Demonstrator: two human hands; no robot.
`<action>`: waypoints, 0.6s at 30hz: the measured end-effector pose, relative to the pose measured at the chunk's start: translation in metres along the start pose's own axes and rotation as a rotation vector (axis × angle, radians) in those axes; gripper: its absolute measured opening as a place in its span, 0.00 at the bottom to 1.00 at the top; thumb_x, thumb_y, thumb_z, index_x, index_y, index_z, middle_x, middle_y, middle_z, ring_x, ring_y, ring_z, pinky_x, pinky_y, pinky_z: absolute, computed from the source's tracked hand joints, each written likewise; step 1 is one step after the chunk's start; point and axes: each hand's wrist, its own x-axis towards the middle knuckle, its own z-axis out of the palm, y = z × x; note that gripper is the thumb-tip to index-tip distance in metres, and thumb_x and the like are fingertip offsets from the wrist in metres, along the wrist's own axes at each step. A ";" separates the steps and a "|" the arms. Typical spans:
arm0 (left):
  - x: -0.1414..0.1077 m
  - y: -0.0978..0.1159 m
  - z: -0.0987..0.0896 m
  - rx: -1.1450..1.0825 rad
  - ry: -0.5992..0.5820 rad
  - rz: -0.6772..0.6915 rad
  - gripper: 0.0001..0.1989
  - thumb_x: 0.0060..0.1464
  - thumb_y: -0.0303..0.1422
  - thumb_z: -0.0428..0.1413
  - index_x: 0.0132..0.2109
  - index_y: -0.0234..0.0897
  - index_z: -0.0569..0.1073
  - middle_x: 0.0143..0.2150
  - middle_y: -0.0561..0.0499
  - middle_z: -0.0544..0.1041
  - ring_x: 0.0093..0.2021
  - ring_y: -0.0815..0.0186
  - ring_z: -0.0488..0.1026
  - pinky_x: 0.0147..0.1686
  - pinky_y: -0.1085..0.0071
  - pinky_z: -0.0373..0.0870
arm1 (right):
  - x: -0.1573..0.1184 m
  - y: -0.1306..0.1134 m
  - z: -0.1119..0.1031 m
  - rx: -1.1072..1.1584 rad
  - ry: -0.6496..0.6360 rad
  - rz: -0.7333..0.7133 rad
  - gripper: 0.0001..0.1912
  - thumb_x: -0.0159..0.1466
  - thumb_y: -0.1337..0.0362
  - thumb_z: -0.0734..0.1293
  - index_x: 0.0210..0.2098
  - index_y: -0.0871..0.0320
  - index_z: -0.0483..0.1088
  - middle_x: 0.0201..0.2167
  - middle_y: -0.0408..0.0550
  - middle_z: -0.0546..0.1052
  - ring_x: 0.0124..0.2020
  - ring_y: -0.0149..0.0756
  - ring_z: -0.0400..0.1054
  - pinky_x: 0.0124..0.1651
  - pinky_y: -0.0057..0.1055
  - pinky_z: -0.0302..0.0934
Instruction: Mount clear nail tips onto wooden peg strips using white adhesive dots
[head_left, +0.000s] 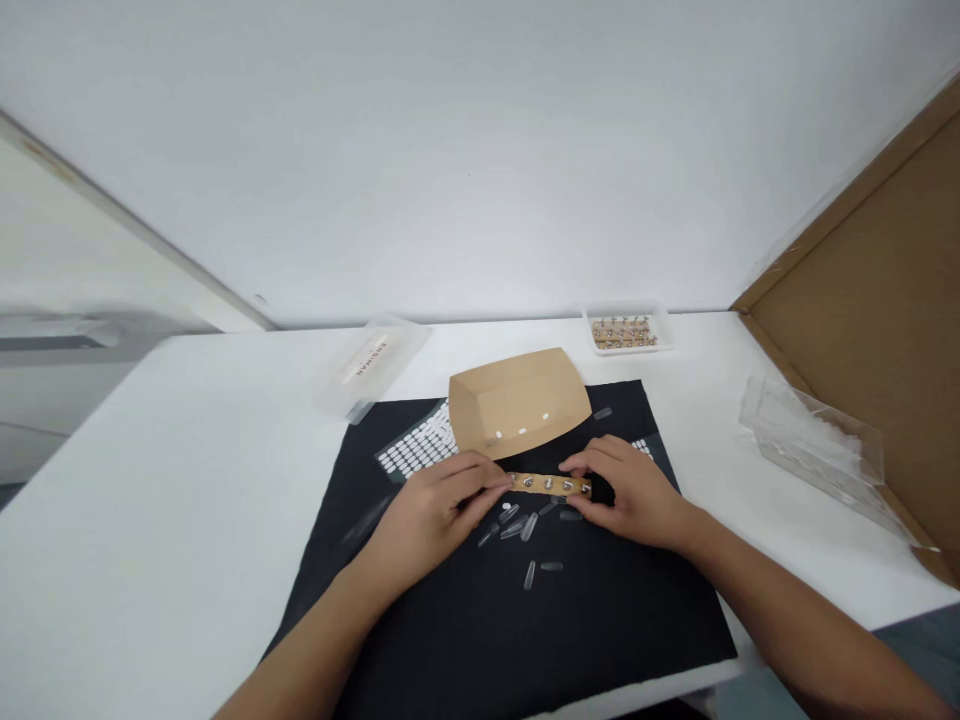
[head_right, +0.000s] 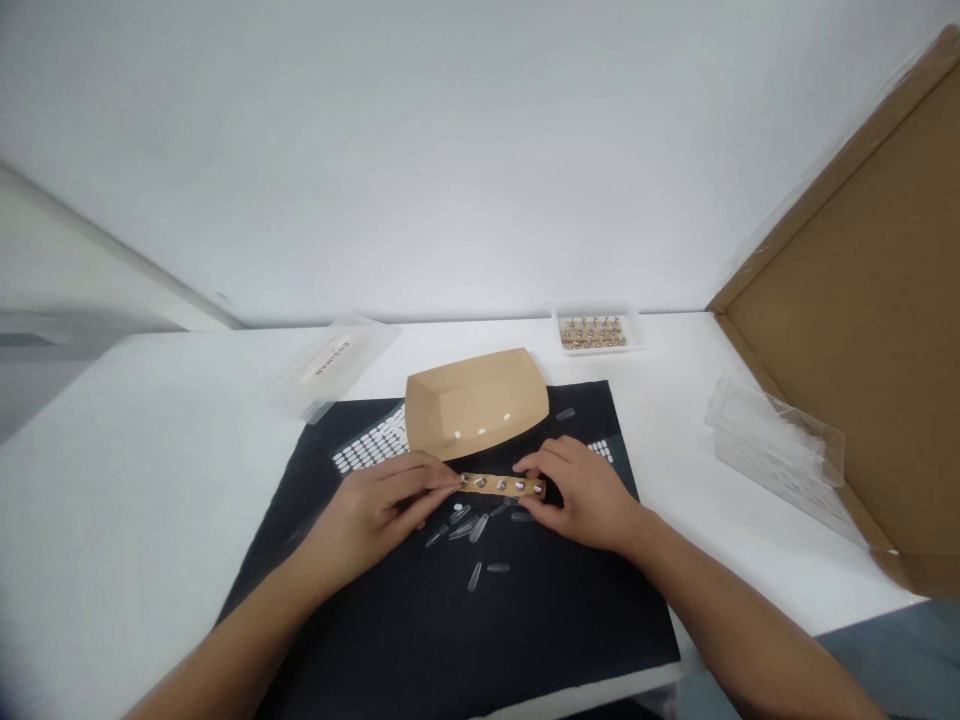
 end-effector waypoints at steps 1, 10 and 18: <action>0.000 0.000 0.000 0.002 -0.002 0.006 0.06 0.70 0.27 0.58 0.46 0.36 0.81 0.42 0.48 0.84 0.40 0.66 0.83 0.42 0.73 0.81 | 0.000 0.000 0.000 0.000 0.000 0.001 0.18 0.67 0.66 0.74 0.55 0.52 0.72 0.42 0.46 0.78 0.43 0.40 0.70 0.49 0.38 0.66; 0.000 0.001 0.000 -0.020 -0.020 0.016 0.05 0.69 0.26 0.58 0.46 0.36 0.80 0.42 0.48 0.83 0.40 0.67 0.82 0.40 0.73 0.80 | 0.001 -0.001 -0.001 -0.003 -0.009 0.001 0.13 0.67 0.66 0.75 0.50 0.53 0.73 0.42 0.45 0.78 0.42 0.40 0.69 0.47 0.37 0.64; 0.001 0.003 -0.002 -0.023 -0.031 -0.005 0.06 0.69 0.26 0.57 0.47 0.36 0.80 0.42 0.47 0.83 0.40 0.66 0.82 0.41 0.72 0.81 | 0.001 -0.002 -0.003 0.014 -0.020 0.012 0.11 0.68 0.66 0.74 0.49 0.52 0.74 0.41 0.45 0.78 0.42 0.39 0.69 0.47 0.37 0.64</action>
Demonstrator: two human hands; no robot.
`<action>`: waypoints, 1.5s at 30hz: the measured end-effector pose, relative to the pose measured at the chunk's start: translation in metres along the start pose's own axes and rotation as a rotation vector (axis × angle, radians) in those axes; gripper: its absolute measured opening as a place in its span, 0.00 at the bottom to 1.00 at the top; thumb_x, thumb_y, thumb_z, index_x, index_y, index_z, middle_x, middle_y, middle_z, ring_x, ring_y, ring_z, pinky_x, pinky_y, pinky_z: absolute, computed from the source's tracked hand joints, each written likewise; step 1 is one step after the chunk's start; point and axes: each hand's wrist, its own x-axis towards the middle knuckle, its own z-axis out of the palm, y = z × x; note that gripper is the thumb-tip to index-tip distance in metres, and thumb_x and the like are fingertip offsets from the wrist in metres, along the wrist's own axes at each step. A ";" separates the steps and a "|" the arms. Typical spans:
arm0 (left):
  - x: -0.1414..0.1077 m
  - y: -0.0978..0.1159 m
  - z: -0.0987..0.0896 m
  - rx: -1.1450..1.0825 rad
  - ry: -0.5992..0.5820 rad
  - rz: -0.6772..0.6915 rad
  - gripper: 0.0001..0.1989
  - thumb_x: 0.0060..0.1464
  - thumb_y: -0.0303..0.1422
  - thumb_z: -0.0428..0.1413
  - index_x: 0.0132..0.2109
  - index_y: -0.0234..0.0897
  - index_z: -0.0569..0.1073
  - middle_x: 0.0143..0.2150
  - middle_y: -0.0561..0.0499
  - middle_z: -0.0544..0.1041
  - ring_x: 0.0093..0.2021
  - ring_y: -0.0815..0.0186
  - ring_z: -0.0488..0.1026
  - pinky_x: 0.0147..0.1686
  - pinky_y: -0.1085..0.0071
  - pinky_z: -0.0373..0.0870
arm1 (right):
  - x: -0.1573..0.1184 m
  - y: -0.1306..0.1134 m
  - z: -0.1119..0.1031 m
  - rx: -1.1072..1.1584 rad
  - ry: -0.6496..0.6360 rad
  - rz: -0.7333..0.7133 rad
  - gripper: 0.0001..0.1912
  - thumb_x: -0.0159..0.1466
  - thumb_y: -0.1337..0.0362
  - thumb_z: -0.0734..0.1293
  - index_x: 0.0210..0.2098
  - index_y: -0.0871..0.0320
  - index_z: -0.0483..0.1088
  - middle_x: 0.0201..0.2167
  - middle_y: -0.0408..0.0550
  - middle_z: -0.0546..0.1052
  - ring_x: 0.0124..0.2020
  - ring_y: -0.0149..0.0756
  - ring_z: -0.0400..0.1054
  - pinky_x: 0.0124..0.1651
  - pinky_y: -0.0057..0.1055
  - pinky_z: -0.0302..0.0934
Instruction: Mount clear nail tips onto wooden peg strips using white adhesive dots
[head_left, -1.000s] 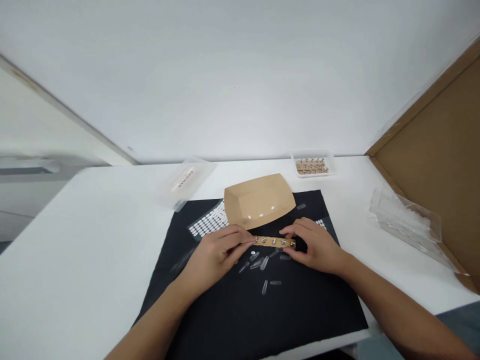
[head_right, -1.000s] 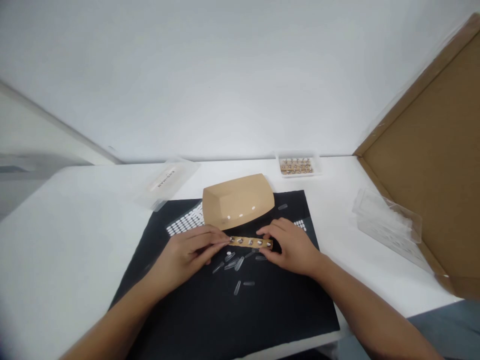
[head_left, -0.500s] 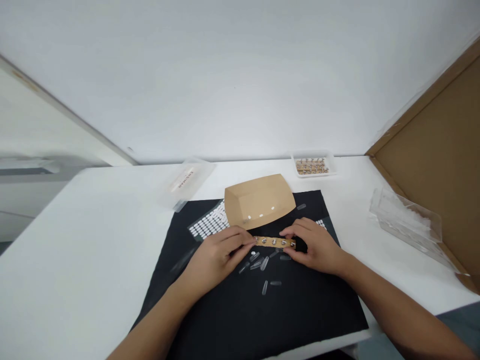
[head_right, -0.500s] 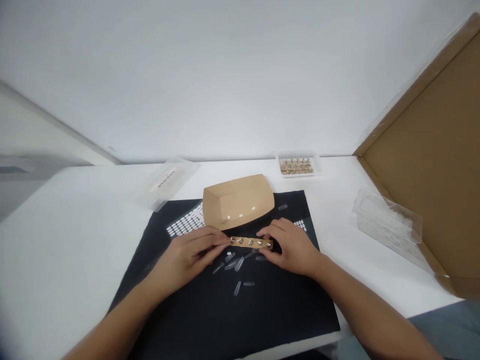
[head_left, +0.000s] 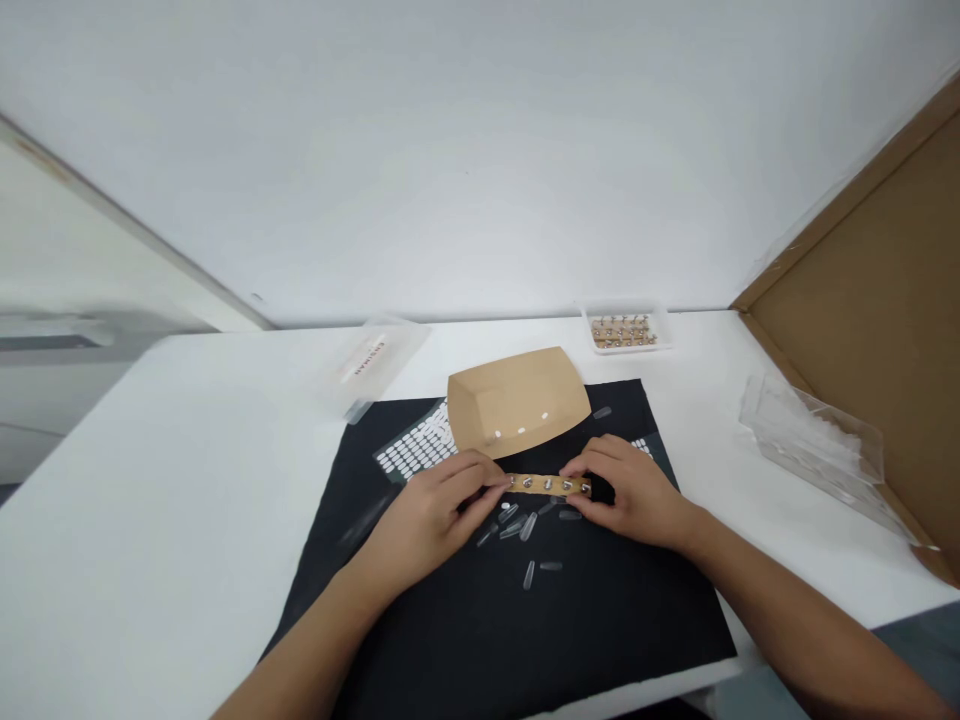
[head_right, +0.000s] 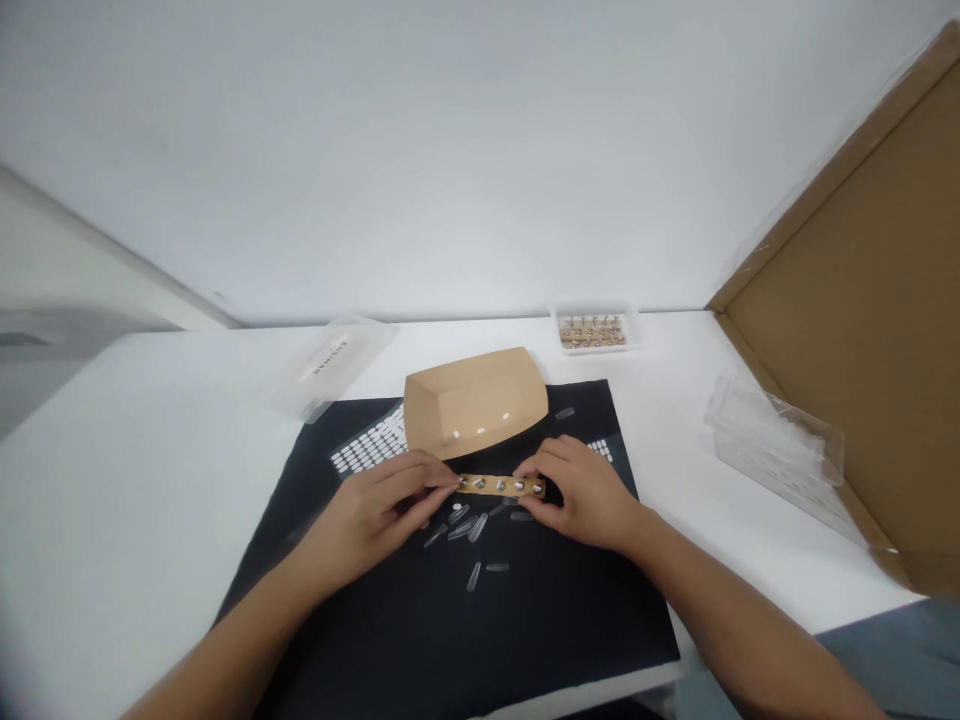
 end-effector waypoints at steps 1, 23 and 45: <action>0.000 0.000 0.000 -0.002 0.002 -0.007 0.06 0.69 0.26 0.57 0.46 0.37 0.80 0.42 0.47 0.83 0.40 0.66 0.82 0.40 0.73 0.81 | 0.000 0.000 0.000 0.000 0.000 0.000 0.10 0.68 0.66 0.74 0.49 0.52 0.74 0.41 0.45 0.78 0.42 0.39 0.69 0.47 0.37 0.63; -0.002 -0.001 0.000 0.068 0.056 0.046 0.08 0.70 0.26 0.57 0.49 0.37 0.81 0.44 0.47 0.83 0.43 0.65 0.83 0.44 0.70 0.84 | 0.001 0.000 -0.001 0.003 0.004 -0.002 0.10 0.68 0.66 0.74 0.48 0.53 0.75 0.40 0.46 0.78 0.41 0.40 0.69 0.46 0.37 0.64; -0.003 0.002 0.003 0.107 0.061 0.009 0.08 0.69 0.26 0.57 0.48 0.36 0.82 0.44 0.46 0.83 0.43 0.64 0.83 0.44 0.69 0.84 | 0.000 0.002 0.001 0.000 -0.004 0.007 0.10 0.68 0.65 0.74 0.48 0.52 0.75 0.41 0.45 0.78 0.42 0.39 0.70 0.47 0.37 0.64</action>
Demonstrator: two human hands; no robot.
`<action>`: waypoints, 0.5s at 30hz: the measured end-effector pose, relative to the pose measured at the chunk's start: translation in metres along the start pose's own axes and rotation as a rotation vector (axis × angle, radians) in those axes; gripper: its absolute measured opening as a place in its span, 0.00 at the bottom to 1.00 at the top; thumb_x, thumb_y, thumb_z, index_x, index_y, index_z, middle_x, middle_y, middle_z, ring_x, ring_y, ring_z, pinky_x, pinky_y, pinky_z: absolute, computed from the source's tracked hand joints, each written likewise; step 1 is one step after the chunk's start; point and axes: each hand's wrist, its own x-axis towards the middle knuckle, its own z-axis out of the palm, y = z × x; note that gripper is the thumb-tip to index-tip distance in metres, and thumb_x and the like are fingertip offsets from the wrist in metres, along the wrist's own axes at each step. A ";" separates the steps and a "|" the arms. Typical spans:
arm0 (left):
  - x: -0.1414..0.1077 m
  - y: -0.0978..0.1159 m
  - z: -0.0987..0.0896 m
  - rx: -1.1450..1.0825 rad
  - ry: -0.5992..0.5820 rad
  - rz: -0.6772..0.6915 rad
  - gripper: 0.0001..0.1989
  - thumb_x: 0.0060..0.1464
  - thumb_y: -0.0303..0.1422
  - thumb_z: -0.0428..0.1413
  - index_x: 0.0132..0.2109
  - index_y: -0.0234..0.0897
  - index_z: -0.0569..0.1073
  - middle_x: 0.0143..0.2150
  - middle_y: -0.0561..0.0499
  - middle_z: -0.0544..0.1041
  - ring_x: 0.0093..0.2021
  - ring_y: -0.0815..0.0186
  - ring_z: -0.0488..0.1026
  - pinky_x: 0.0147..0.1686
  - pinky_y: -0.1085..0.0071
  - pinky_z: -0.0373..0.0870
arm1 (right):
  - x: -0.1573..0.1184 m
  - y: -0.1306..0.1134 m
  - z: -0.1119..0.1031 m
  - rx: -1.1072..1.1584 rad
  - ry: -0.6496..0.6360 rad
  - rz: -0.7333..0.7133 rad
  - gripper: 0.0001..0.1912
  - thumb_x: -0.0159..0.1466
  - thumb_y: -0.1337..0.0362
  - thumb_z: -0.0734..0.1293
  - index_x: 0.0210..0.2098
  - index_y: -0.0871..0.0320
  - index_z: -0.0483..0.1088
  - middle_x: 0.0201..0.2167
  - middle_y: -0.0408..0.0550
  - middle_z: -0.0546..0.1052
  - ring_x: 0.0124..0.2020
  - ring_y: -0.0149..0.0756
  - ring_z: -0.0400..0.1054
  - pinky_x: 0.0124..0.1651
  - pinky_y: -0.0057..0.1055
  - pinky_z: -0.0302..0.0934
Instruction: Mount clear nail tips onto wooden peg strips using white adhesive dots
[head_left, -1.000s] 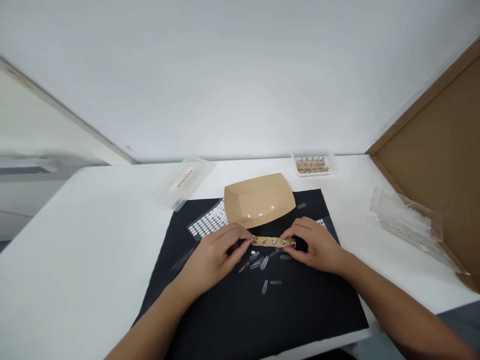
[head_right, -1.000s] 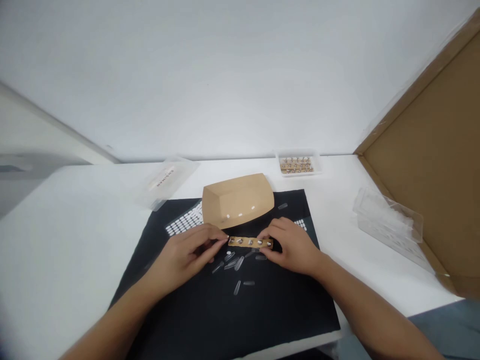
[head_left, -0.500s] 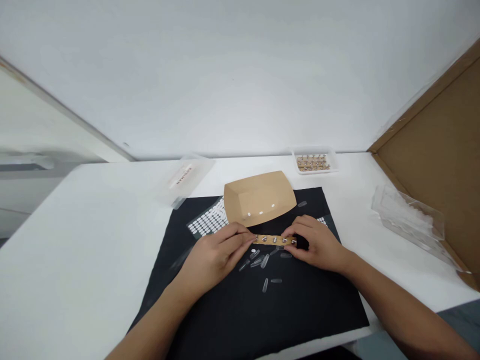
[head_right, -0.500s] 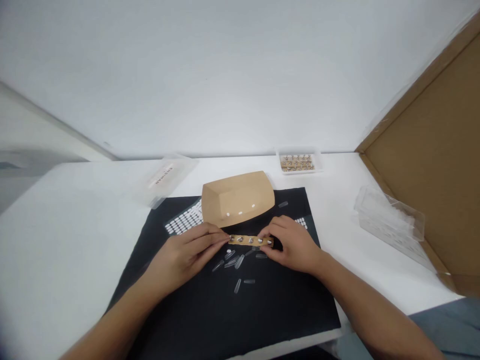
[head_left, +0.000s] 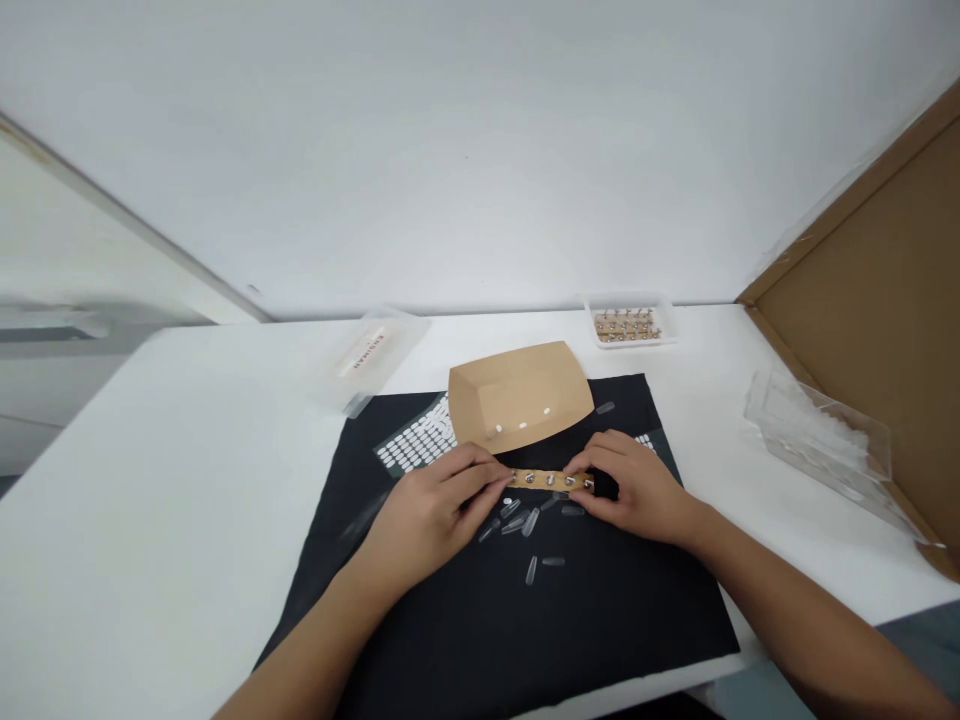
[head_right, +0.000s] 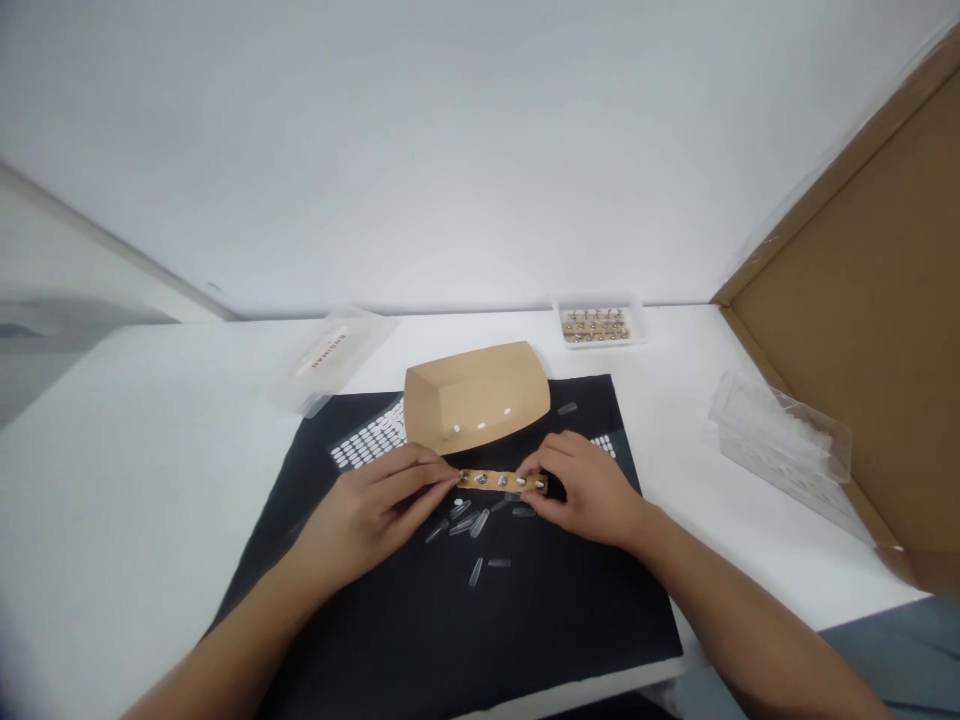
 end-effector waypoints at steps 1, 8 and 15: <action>0.000 0.000 0.000 -0.004 0.000 -0.002 0.08 0.69 0.26 0.57 0.48 0.36 0.82 0.44 0.46 0.83 0.43 0.64 0.83 0.44 0.69 0.84 | 0.000 0.000 0.000 -0.001 -0.003 0.000 0.10 0.68 0.65 0.74 0.48 0.52 0.75 0.41 0.45 0.78 0.42 0.39 0.70 0.47 0.37 0.65; 0.002 0.001 -0.001 -0.023 -0.011 -0.007 0.08 0.69 0.26 0.57 0.48 0.37 0.82 0.43 0.46 0.83 0.41 0.64 0.83 0.42 0.69 0.84 | 0.000 0.000 0.000 -0.002 0.007 -0.005 0.09 0.68 0.65 0.74 0.48 0.52 0.75 0.41 0.46 0.78 0.41 0.40 0.70 0.46 0.37 0.65; 0.001 0.001 -0.002 -0.004 -0.018 -0.006 0.08 0.69 0.27 0.57 0.47 0.37 0.82 0.43 0.46 0.83 0.41 0.64 0.83 0.42 0.69 0.83 | 0.000 -0.001 0.000 0.009 0.013 -0.011 0.09 0.68 0.65 0.74 0.48 0.52 0.75 0.41 0.45 0.78 0.41 0.40 0.70 0.47 0.37 0.64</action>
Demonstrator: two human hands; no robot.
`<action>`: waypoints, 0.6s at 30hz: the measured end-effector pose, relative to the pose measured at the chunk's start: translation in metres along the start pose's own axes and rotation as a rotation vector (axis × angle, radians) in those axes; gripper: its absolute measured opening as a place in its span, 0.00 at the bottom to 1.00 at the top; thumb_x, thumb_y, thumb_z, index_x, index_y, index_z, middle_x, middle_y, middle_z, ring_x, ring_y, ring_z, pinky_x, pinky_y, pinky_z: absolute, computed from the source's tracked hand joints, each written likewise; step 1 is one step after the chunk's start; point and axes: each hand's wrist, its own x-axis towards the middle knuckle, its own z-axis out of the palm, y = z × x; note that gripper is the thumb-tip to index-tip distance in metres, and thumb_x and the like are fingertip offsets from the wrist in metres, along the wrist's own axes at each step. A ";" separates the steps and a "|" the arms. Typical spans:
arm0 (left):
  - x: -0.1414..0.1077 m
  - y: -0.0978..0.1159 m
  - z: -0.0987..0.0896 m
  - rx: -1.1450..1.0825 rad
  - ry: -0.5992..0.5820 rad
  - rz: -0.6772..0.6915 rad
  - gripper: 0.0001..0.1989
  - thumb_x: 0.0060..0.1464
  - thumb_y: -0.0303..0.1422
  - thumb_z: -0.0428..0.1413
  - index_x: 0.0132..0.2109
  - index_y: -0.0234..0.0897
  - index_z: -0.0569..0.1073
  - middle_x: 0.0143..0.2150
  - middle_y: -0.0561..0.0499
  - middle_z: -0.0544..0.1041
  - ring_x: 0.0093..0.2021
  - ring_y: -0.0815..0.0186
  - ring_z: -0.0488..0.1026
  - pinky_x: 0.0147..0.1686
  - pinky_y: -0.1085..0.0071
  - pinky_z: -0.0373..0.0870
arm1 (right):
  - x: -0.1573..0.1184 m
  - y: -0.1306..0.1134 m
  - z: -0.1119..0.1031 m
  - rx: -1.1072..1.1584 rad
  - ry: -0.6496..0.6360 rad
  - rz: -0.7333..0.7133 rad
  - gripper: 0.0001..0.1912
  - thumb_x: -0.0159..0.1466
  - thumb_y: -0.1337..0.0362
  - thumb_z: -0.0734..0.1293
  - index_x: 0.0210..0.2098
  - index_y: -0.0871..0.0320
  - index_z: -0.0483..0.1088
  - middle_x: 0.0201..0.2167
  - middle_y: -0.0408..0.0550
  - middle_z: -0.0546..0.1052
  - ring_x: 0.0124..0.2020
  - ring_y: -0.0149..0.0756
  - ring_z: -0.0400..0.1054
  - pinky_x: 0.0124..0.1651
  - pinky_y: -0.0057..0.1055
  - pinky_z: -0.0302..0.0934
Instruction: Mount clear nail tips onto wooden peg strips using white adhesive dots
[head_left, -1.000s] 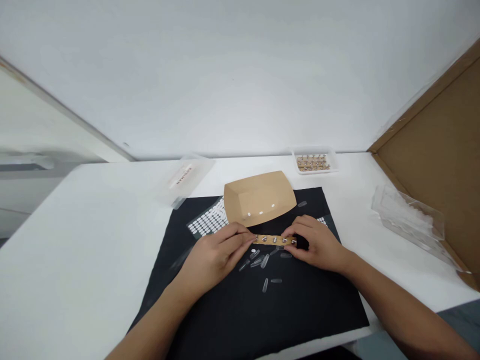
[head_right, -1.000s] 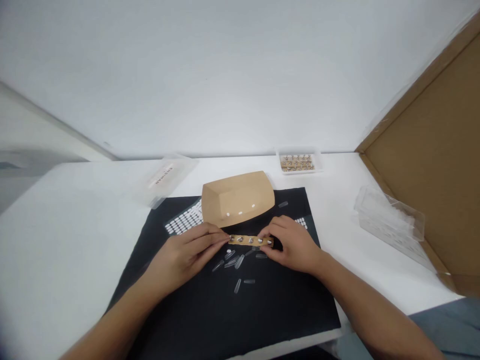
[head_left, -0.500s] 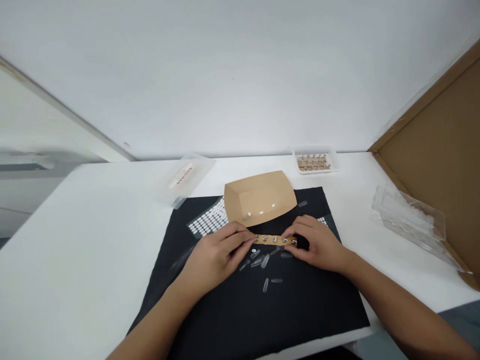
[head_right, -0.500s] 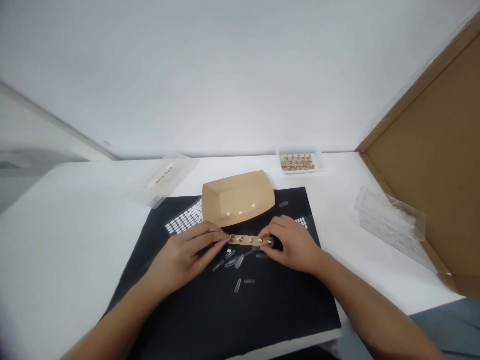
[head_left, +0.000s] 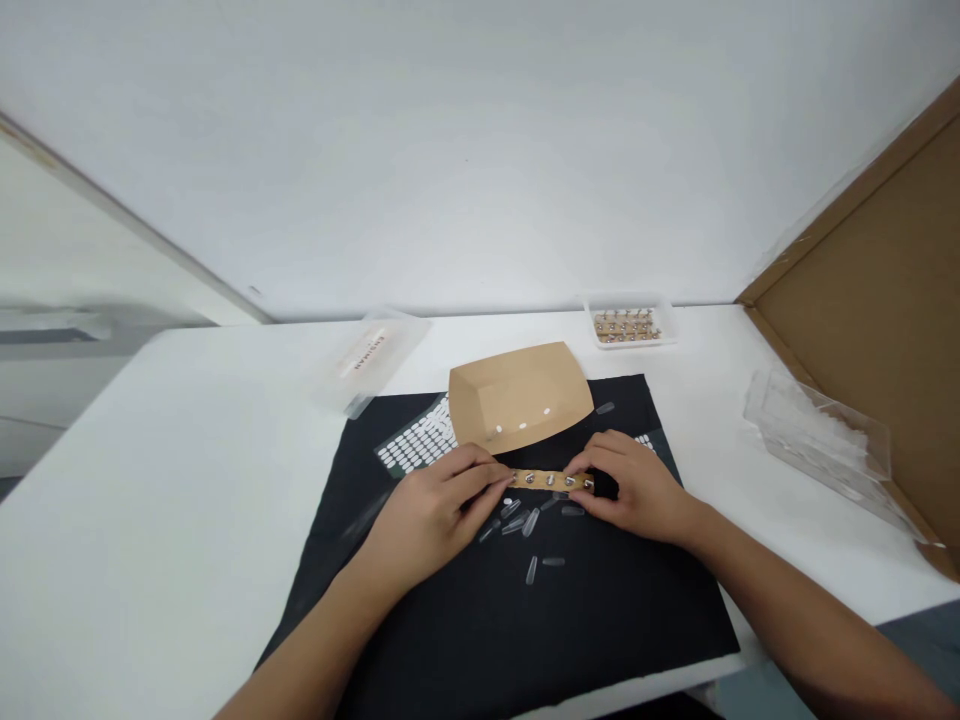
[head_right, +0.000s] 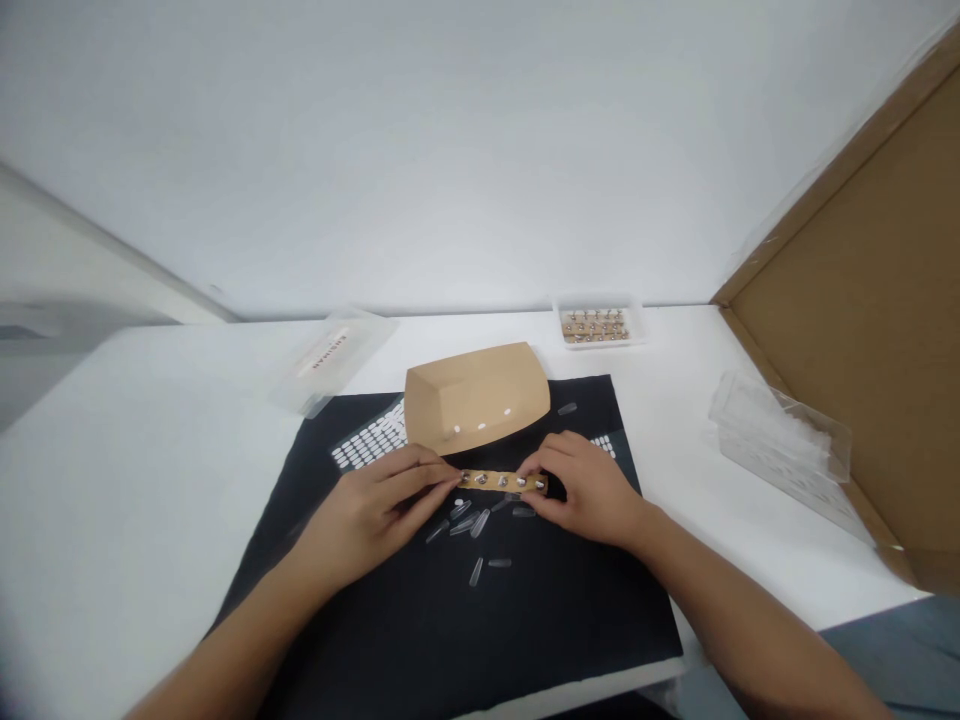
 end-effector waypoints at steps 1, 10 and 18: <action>0.000 0.000 0.000 0.007 0.001 0.002 0.08 0.69 0.27 0.57 0.47 0.37 0.82 0.43 0.46 0.83 0.41 0.64 0.83 0.42 0.70 0.83 | 0.000 0.000 0.000 0.000 -0.001 0.000 0.09 0.68 0.66 0.74 0.48 0.52 0.75 0.41 0.45 0.78 0.41 0.40 0.70 0.46 0.37 0.64; -0.002 0.001 0.002 0.038 -0.004 0.011 0.08 0.69 0.27 0.57 0.48 0.36 0.82 0.42 0.47 0.83 0.40 0.65 0.83 0.40 0.71 0.82 | 0.001 0.001 0.001 -0.001 0.003 0.004 0.09 0.68 0.65 0.74 0.48 0.52 0.75 0.40 0.45 0.78 0.41 0.40 0.70 0.46 0.37 0.64; -0.003 0.001 0.003 0.057 -0.030 0.020 0.07 0.70 0.28 0.56 0.46 0.36 0.80 0.42 0.47 0.82 0.39 0.66 0.82 0.38 0.74 0.80 | 0.000 0.002 0.001 0.010 0.004 0.005 0.10 0.68 0.66 0.74 0.48 0.52 0.76 0.40 0.45 0.78 0.42 0.39 0.70 0.46 0.36 0.64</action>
